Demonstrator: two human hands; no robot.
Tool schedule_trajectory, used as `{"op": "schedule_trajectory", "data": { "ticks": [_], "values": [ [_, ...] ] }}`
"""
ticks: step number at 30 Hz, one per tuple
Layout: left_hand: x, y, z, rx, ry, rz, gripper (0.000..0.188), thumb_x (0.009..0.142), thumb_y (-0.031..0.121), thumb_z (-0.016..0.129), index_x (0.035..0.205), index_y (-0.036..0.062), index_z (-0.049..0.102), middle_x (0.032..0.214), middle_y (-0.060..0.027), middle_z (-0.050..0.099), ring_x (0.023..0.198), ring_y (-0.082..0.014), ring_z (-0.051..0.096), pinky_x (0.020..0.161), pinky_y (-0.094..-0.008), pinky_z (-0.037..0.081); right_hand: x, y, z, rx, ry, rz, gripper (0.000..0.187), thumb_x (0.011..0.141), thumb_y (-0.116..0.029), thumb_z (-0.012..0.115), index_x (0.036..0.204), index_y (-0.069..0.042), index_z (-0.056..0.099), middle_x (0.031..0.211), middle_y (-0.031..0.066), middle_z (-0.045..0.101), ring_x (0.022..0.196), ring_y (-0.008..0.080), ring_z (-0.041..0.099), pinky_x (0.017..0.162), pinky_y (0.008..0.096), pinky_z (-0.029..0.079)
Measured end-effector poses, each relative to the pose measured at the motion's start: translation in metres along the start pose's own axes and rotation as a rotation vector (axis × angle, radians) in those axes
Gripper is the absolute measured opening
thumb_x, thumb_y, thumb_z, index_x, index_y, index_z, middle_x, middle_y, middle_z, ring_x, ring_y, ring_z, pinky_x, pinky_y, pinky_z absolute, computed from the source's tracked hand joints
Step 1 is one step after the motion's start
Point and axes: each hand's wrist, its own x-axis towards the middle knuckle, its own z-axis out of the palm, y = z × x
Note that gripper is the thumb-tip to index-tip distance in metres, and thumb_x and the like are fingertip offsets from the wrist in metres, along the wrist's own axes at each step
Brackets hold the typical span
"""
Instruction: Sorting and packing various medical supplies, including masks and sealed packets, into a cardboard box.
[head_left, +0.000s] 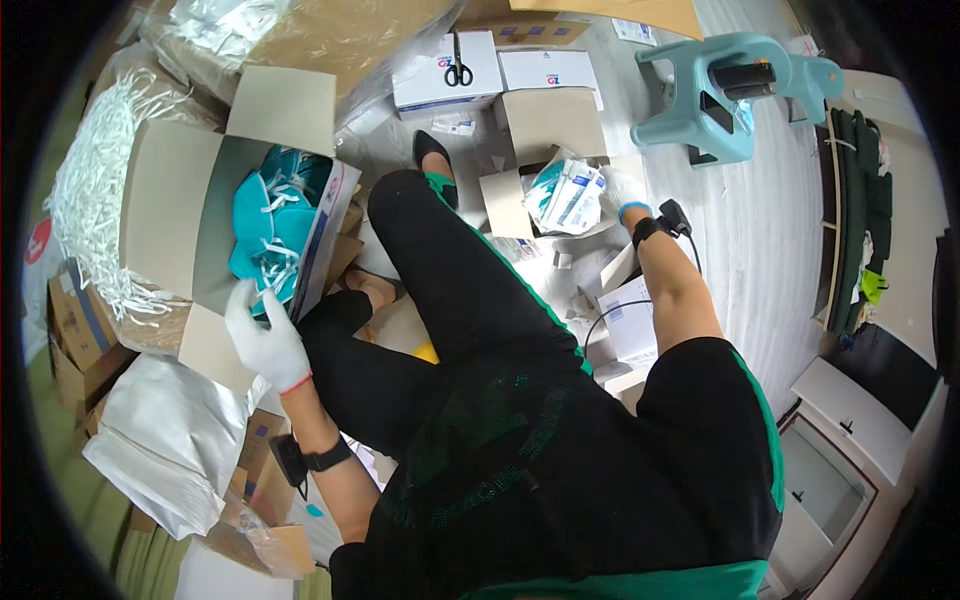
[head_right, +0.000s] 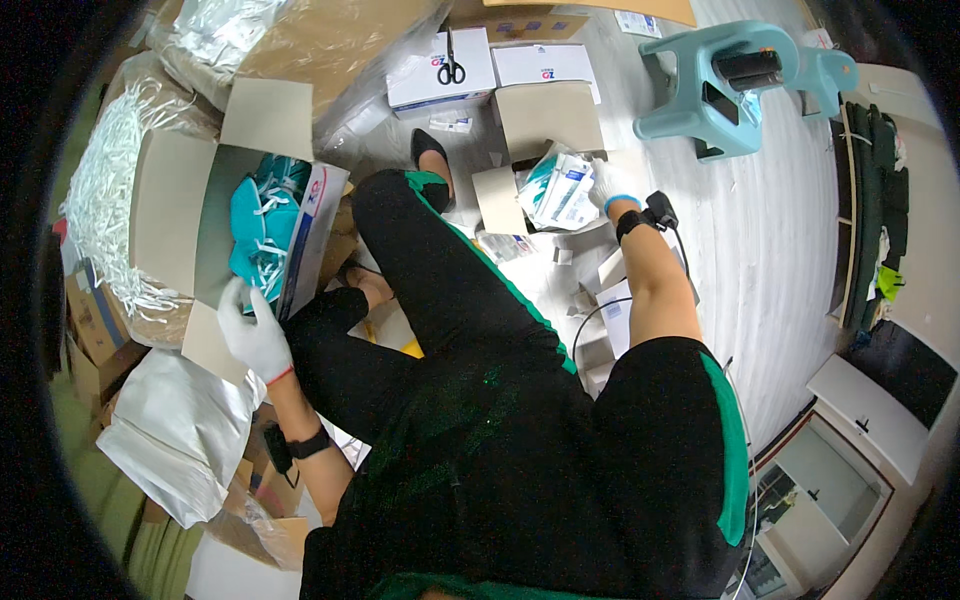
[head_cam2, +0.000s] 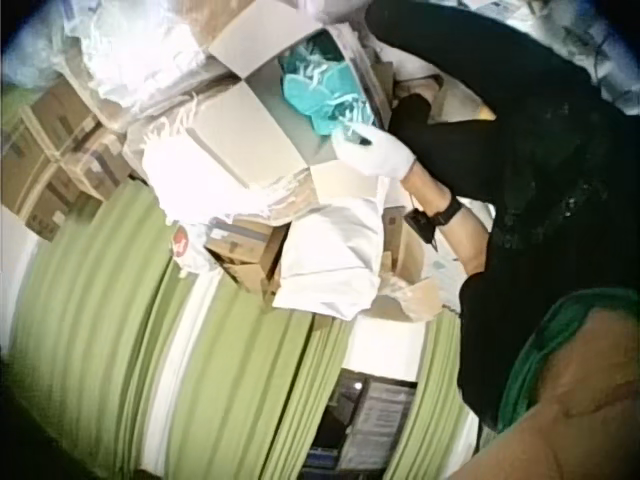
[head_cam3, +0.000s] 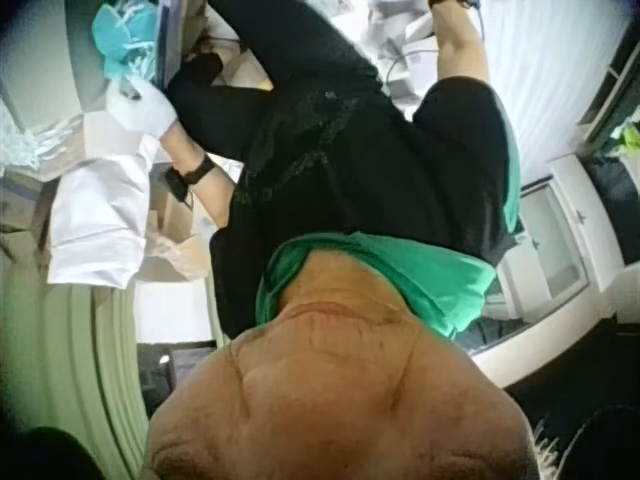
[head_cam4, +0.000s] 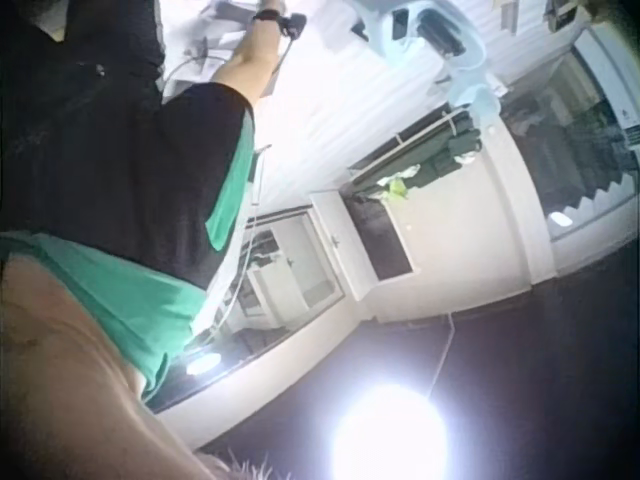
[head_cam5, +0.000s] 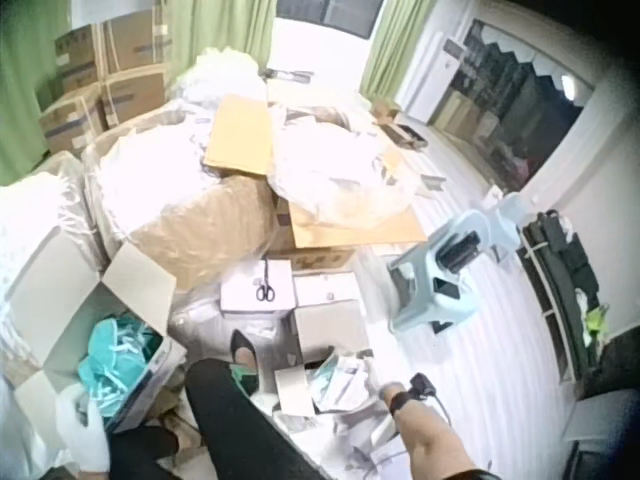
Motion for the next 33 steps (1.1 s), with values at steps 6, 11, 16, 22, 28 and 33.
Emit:
{"op": "schedule_trajectory", "data": {
  "ticks": [6,11,16,22,28,33],
  "values": [
    [-0.052,0.017,0.003,-0.002,-0.195,0.042,0.019,0.088,0.001,0.067,0.107,-0.0004,0.068,0.112,-0.0145,0.067,0.103,-0.0281,0.065,0.094,-0.0368,0.049,0.006,-0.006,0.018,-0.271,-0.051,-0.083,0.066,0.091,-0.013,0.054,0.152,-0.019,0.030,0.154,0.0088,0.040,0.135,0.0327,0.047,0.104,0.0463,0.043],
    [-0.060,0.042,0.010,0.078,-0.177,0.093,0.017,0.087,0.000,0.067,0.104,-0.0003,0.069,0.114,-0.0159,0.068,0.107,-0.0291,0.065,0.097,-0.0378,0.048,0.047,-0.039,0.006,-0.564,0.038,-0.560,0.055,0.099,-0.025,0.048,0.152,-0.023,0.033,0.156,0.0055,0.040,0.141,0.0260,0.041,0.109,0.0517,0.033],
    [-0.053,0.059,0.010,0.026,-0.196,0.072,0.016,0.087,-0.001,0.066,0.103,-0.0004,0.069,0.114,-0.0161,0.068,0.106,-0.0295,0.065,0.097,-0.0376,0.048,0.069,-0.007,0.030,-0.496,-0.135,-0.497,0.021,0.098,-0.023,0.048,0.108,-0.016,0.065,0.119,0.0056,0.063,0.111,0.0249,0.062,0.094,0.0465,0.045],
    [-0.056,0.075,0.020,-0.042,-0.236,0.117,0.015,0.087,-0.003,0.065,0.102,-0.0007,0.069,0.112,-0.0159,0.068,0.105,-0.0293,0.065,0.096,-0.0372,0.049,0.059,0.038,0.054,-0.335,-0.301,-0.204,0.032,0.092,-0.014,0.059,0.124,-0.008,0.059,0.125,0.0099,0.063,0.112,0.0298,0.064,0.085,0.0431,0.057],
    [-0.041,0.135,0.035,-0.210,-0.180,0.268,0.015,0.085,-0.005,0.065,0.098,0.0006,0.070,0.105,-0.0133,0.070,0.099,-0.0276,0.067,0.091,-0.0360,0.051,0.012,0.044,-0.013,-0.144,0.061,-0.531,0.019,0.088,-0.016,0.058,0.092,-0.007,0.074,0.086,0.0183,0.072,0.074,0.0340,0.070,0.063,0.0459,0.056],
    [-0.032,0.226,0.084,-0.409,-0.453,0.630,0.052,0.075,0.023,0.081,0.121,0.0044,0.066,0.120,-0.0155,0.067,0.113,-0.0323,0.063,0.100,-0.0405,0.048,-0.049,-0.019,-0.149,-0.169,0.250,-0.674,0.016,0.088,-0.022,0.059,0.095,-0.014,0.071,0.086,0.0114,0.069,0.078,0.0311,0.068,0.067,0.0430,0.054]
  ]
}}
